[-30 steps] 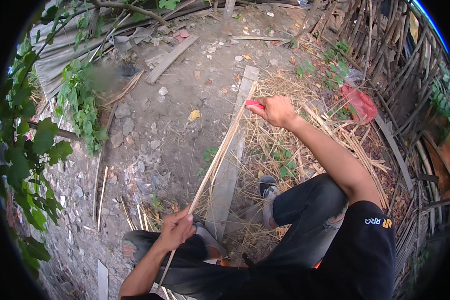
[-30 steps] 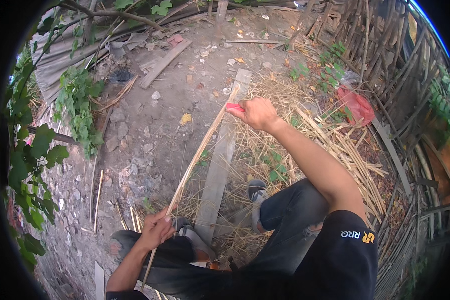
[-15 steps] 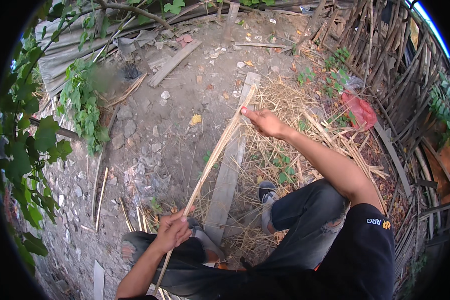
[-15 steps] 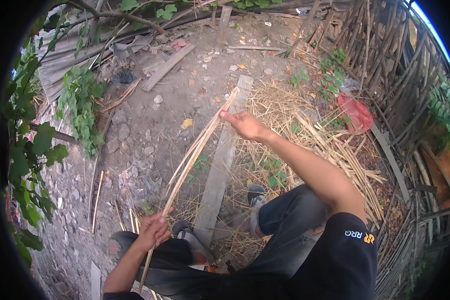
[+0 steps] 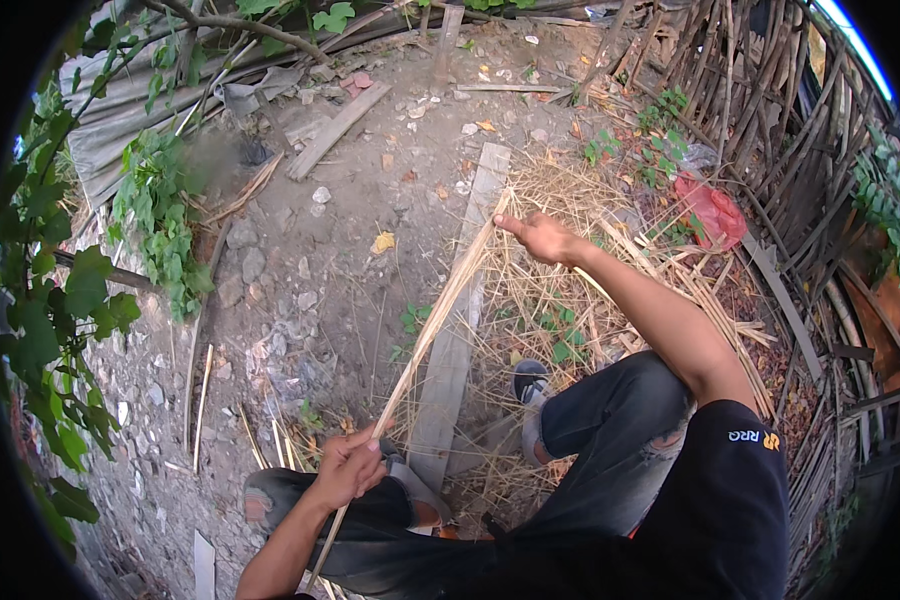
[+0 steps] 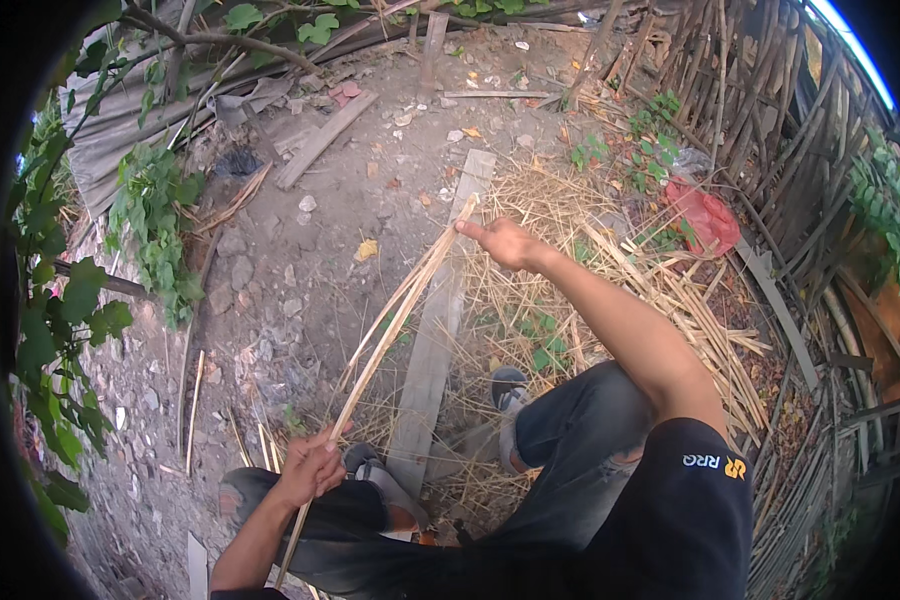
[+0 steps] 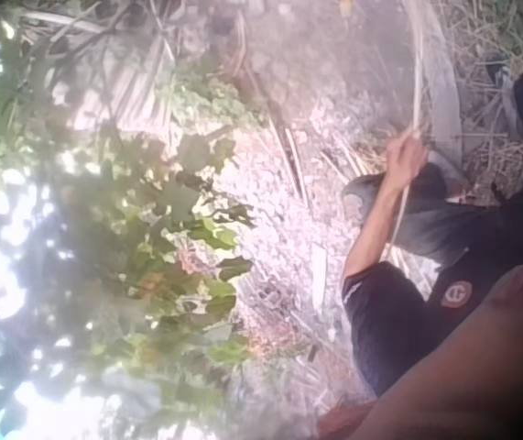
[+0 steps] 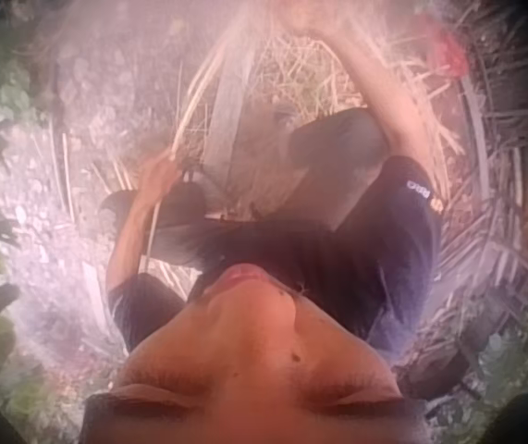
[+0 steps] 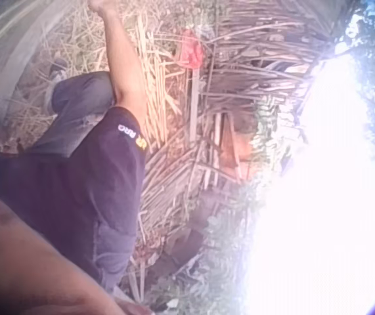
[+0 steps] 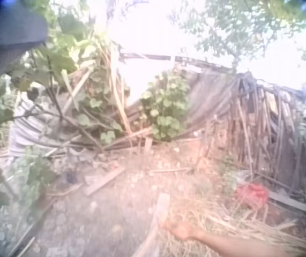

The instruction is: The person sits on the ground and uses a red utility knife to shave and smooth a long bamboo stick. They repeatedly scrape the surface of the stick, rotating it to work on different sides, and occasionally inspect the finished sections.

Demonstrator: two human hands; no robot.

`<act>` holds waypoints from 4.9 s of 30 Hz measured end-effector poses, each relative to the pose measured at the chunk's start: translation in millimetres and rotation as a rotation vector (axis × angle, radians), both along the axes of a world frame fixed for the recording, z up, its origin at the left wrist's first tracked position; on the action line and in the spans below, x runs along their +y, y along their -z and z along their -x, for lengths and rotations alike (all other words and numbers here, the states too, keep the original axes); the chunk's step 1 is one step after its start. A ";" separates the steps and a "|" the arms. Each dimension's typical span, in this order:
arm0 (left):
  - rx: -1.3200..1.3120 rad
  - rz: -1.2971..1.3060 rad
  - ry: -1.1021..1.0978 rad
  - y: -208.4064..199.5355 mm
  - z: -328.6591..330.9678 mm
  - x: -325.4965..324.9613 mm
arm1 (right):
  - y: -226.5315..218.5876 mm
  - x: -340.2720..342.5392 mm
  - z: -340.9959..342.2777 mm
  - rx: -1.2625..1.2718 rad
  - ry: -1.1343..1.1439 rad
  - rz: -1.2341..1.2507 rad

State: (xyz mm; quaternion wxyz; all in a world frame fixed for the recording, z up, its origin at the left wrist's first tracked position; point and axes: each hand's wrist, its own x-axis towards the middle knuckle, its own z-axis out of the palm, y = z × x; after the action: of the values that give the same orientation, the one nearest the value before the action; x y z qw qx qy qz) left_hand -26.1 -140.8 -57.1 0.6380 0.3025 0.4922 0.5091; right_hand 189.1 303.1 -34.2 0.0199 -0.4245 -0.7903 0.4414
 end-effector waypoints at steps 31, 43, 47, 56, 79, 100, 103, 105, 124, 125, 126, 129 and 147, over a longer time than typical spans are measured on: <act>-0.065 -0.034 0.038 2.5 4.4 -10.9 | 1.3 0.7 -17.9 0.462 0.097 0.823; 0.366 -0.098 0.059 2.0 2.1 -9.4 | 10.0 -11.1 -12.4 -0.101 -0.056 -0.651; 0.494 -0.207 0.078 14.0 0.0 -15.9 | 20.6 3.0 -18.1 -0.242 -0.129 -1.025; 0.121 -0.113 0.087 5.3 4.8 -15.4 | 25.7 16.7 -12.8 0.191 0.131 0.122; 0.383 -0.112 0.093 0.4 -1.7 -8.6 | 7.2 9.0 -20.7 -0.357 -0.069 -0.996; 0.314 -0.004 -0.091 1.4 13.6 -9.5 | -11.2 5.9 -33.6 -0.163 -0.092 -0.585; 0.172 -0.025 -0.034 -3.3 6.0 -5.3 | -24.6 -4.3 -29.3 0.124 -0.039 -0.820; 0.164 -0.018 0.017 -5.8 5.3 -2.6 | -26.2 -9.6 -20.6 0.254 -0.123 -1.141; 0.306 0.040 0.081 -2.7 -1.2 -0.6 | 5.0 7.1 -14.6 -0.067 -0.072 -0.893; 0.305 0.046 0.076 -2.2 -0.8 -1.2 | 5.7 6.9 -13.6 -0.034 -0.050 -0.902; 0.302 0.052 0.069 -1.3 -1.3 -1.7 | 7.1 7.0 -12.9 -0.002 -0.030 -0.912; 0.383 0.041 0.044 -1.3 -4.6 -1.8 | 10.0 10.5 -9.7 0.050 0.064 -0.853; 0.654 -0.102 0.095 15.4 -15.0 -6.2 | 27.3 85.4 -66.4 0.367 0.714 0.282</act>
State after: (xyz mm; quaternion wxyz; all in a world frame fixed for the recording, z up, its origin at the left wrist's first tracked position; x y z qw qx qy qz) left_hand -11.1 -147.0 -72.5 0.4534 0.5039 0.6302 0.3786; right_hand 255.5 388.5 -61.4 0.2540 -0.5845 -0.5088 0.5788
